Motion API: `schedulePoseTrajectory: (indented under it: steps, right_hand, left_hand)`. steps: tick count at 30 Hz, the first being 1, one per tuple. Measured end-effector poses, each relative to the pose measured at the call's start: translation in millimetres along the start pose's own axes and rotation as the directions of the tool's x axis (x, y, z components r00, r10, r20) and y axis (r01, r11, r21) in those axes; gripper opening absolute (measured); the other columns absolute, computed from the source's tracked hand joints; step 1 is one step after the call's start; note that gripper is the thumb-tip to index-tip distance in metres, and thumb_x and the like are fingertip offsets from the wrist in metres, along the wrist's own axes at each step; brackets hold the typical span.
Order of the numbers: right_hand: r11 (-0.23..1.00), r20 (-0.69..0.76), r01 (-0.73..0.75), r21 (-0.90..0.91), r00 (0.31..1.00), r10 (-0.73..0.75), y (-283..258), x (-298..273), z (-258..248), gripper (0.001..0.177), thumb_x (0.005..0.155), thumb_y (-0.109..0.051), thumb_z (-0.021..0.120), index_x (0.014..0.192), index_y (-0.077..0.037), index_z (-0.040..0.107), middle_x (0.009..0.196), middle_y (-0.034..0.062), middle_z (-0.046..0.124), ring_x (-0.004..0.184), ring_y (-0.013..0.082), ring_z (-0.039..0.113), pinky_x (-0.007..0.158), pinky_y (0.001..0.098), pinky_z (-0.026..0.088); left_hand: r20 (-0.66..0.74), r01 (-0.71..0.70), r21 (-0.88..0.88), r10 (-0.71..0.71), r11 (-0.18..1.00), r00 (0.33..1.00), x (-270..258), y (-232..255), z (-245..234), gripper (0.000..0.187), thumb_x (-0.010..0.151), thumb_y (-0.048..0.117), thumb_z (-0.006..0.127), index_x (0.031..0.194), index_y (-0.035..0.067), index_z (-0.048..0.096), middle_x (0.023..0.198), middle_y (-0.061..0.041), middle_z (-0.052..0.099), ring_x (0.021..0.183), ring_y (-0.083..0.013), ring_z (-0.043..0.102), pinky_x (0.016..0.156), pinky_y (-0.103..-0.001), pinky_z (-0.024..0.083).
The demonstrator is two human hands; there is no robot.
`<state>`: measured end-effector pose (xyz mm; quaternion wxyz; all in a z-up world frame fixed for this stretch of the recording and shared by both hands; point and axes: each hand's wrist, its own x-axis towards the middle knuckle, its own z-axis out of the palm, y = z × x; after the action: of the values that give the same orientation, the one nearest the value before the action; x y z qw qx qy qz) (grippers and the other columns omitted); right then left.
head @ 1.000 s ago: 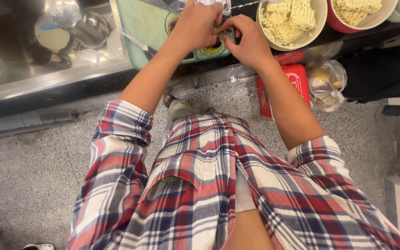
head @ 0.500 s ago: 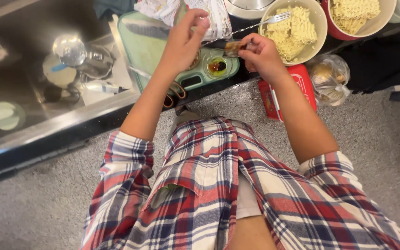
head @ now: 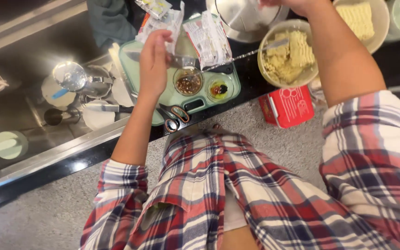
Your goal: Preparing instant ramen noodles by adding seasoning and hot water.
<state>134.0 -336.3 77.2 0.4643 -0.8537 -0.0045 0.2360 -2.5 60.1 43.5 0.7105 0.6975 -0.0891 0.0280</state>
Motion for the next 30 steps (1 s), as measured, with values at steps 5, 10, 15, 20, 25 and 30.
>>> schedulePoseTrajectory:
  steps: [5, 10, 15, 20, 25, 30]
  right_hand:
    - [0.938, 0.335, 0.207, -0.277, 0.936, -0.108, 123, 124, -31, 0.025, 0.094, -0.020, 0.066, 0.112, -0.001, 0.069, 0.103, 0.0133, 0.073, 0.096, 0.0229, 0.066, 0.088, 0.0372, 0.051]
    - [0.800, 0.332, 0.395, -0.452, 0.907, -0.260, 101, 100, -52, 0.053, 0.101, -0.023, 0.075, 0.146, 0.001, 0.060, 0.138, 0.0130, 0.064, 0.122, 0.0229, 0.059, 0.101, 0.0360, 0.045]
    - [0.802, 0.116, 0.247, -0.543, 0.969, -0.219, -4, -33, -29, 0.031, 0.105, -0.021, 0.073, 0.131, -0.005, 0.069, 0.116, 0.0123, 0.071, 0.105, 0.0226, 0.067, 0.089, 0.0354, 0.053]
    - [0.762, -0.204, 0.264, -0.591, 0.865, -0.458, -80, -83, 76, 0.018, 0.106, -0.020, 0.078, 0.116, -0.006, 0.074, 0.099, 0.0071, 0.073, 0.091, 0.0203, 0.070, 0.077, 0.0331, 0.053]
    - [0.497, -0.178, 0.277, -0.823, 0.704, -0.687, -57, -45, 145, 0.038, 0.087, -0.034, 0.093, 0.111, -0.014, 0.073, 0.102, 0.0044, 0.073, 0.099, 0.0276, 0.070, 0.079, 0.0449, 0.051]
    - [0.697, -0.234, 0.125, -0.706, 0.888, -0.396, -51, -25, 161, 0.056, 0.081, -0.040, 0.093, 0.121, -0.012, 0.066, 0.102, 0.0119, 0.070, 0.095, 0.0371, 0.067, 0.079, 0.0495, 0.050]
  left_hand:
    - [-0.187, 0.050, 0.041, -0.042, 0.998, 0.981, -2, -9, -29, 0.041, 0.114, 0.040, 0.042, 0.129, 0.008, 0.063, 0.111, -0.003, 0.067, 0.079, -0.0057, 0.052, 0.066, -0.022, 0.044]
    - [-0.233, -0.024, 0.174, 0.065, 0.984, 0.970, 4, -13, -52, 0.032, 0.114, 0.034, 0.053, 0.125, 0.008, 0.065, 0.114, -0.003, 0.065, 0.090, -0.0095, 0.056, 0.076, -0.025, 0.046]
    - [-0.101, -0.134, 0.522, 0.217, 0.842, 0.971, 25, -18, -65, 0.024, 0.100, 0.026, 0.074, 0.118, 0.010, 0.070, 0.116, -0.005, 0.060, 0.104, -0.0204, 0.056, 0.084, -0.034, 0.045]
    - [0.133, -0.302, 0.714, 0.300, 0.631, 0.944, 45, -36, -49, 0.036, 0.085, 0.027, 0.086, 0.115, 0.011, 0.071, 0.119, -0.007, 0.058, 0.111, -0.0283, 0.051, 0.091, -0.045, 0.035]
    - [0.209, -0.398, 0.732, 0.373, 0.553, 0.904, 45, -39, -46, 0.035, 0.084, 0.025, 0.086, 0.113, 0.015, 0.070, 0.121, -0.004, 0.057, 0.115, -0.0265, 0.050, 0.095, -0.045, 0.033]
    - [0.356, -0.527, 0.656, 0.395, 0.540, 0.847, 48, -38, -16, 0.038, 0.088, 0.022, 0.085, 0.122, 0.015, 0.069, 0.120, -0.005, 0.054, 0.116, -0.0251, 0.050, 0.094, -0.044, 0.038]
